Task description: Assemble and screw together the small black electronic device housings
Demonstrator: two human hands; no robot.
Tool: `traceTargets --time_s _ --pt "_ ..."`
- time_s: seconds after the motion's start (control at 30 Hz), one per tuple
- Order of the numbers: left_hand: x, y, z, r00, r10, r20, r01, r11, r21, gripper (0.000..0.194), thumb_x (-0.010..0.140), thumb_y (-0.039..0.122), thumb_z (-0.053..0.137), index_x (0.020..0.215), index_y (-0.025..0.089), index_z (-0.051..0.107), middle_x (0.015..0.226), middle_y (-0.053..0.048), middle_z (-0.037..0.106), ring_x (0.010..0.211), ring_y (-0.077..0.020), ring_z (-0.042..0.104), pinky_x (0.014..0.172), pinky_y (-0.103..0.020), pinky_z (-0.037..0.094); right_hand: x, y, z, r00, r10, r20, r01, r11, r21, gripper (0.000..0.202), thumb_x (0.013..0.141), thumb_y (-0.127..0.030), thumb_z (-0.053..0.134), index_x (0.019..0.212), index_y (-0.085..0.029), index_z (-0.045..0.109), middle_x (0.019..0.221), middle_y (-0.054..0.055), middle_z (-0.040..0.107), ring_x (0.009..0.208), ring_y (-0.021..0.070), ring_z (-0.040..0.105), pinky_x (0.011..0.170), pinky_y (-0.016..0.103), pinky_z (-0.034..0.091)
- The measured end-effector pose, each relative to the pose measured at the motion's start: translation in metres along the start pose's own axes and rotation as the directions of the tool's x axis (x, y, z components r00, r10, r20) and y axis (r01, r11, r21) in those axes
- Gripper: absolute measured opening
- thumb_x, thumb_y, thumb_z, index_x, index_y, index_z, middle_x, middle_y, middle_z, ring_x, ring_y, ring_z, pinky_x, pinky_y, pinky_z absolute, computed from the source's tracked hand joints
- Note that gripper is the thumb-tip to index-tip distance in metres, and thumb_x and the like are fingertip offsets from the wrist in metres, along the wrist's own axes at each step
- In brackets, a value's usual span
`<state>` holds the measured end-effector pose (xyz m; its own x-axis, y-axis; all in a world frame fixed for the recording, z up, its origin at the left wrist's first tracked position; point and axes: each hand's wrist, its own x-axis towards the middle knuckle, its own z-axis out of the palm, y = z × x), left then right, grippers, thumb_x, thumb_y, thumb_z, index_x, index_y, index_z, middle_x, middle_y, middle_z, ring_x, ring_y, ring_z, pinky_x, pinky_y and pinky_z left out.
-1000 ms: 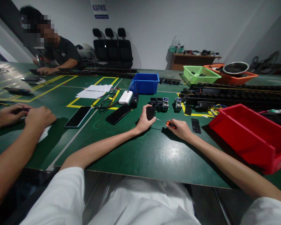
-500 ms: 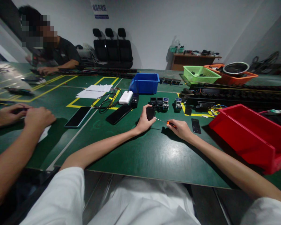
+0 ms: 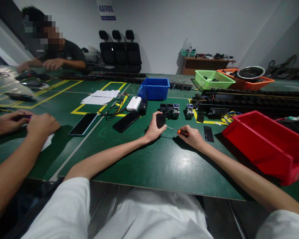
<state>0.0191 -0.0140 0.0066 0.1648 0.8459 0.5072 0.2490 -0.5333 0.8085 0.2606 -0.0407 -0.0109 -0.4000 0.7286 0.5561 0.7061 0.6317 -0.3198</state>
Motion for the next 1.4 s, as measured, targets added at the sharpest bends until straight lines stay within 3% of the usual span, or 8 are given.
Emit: traceTargets --time_s 0.33,0.7,1.1,1.4 --pt "0.0 0.001 0.0 1.0 -0.007 -0.004 0.007 1.0 -0.012 0.058 0.076 0.019 0.066 0.127 0.026 0.038 0.103 -0.002 0.05 0.082 -0.0125 0.051 0.076 -0.028 0.045 0.001 -0.002 -0.004 0.998 -0.07 -0.002 0.07 0.996 -0.063 0.02 0.092 -0.041 0.058 0.093 -0.021 0.06 0.091 0.009 0.074 0.074 0.0211 0.071 0.063 0.028 0.049" --pt "0.0 0.001 0.0 1.0 -0.015 0.002 0.015 1.0 -0.017 0.06 0.076 0.02 0.067 0.127 0.025 0.038 0.102 -0.002 0.05 0.081 -0.0125 0.051 0.077 -0.028 0.046 0.004 -0.006 -0.008 0.996 -0.073 0.05 0.078 0.99 -0.115 0.025 0.096 -0.042 0.05 0.097 -0.02 0.063 0.075 0.006 0.07 0.064 0.018 0.065 0.058 0.026 0.042" --pt "0.0 0.001 0.0 1.0 0.009 0.004 -0.009 1.0 0.0 0.059 0.076 0.019 0.067 0.127 0.025 0.038 0.103 -0.002 0.051 0.081 -0.0121 0.052 0.075 -0.027 0.046 0.001 -0.002 -0.002 1.0 -0.014 -0.001 0.014 0.999 -0.035 0.024 0.089 -0.041 0.061 0.103 -0.021 0.057 0.082 0.005 0.072 0.065 0.0185 0.067 0.058 0.026 0.047" --pt "-0.001 0.001 0.0 1.0 -0.007 0.007 0.008 1.0 -0.014 0.06 0.075 0.018 0.066 0.128 0.025 0.038 0.103 -0.002 0.051 0.081 -0.0124 0.053 0.077 -0.028 0.046 0.002 0.0 -0.003 0.996 -0.085 -0.018 0.084 0.995 -0.051 0.019 0.092 -0.04 0.058 0.096 -0.021 0.06 0.092 0.008 0.074 0.075 0.0202 0.07 0.064 0.028 0.05"
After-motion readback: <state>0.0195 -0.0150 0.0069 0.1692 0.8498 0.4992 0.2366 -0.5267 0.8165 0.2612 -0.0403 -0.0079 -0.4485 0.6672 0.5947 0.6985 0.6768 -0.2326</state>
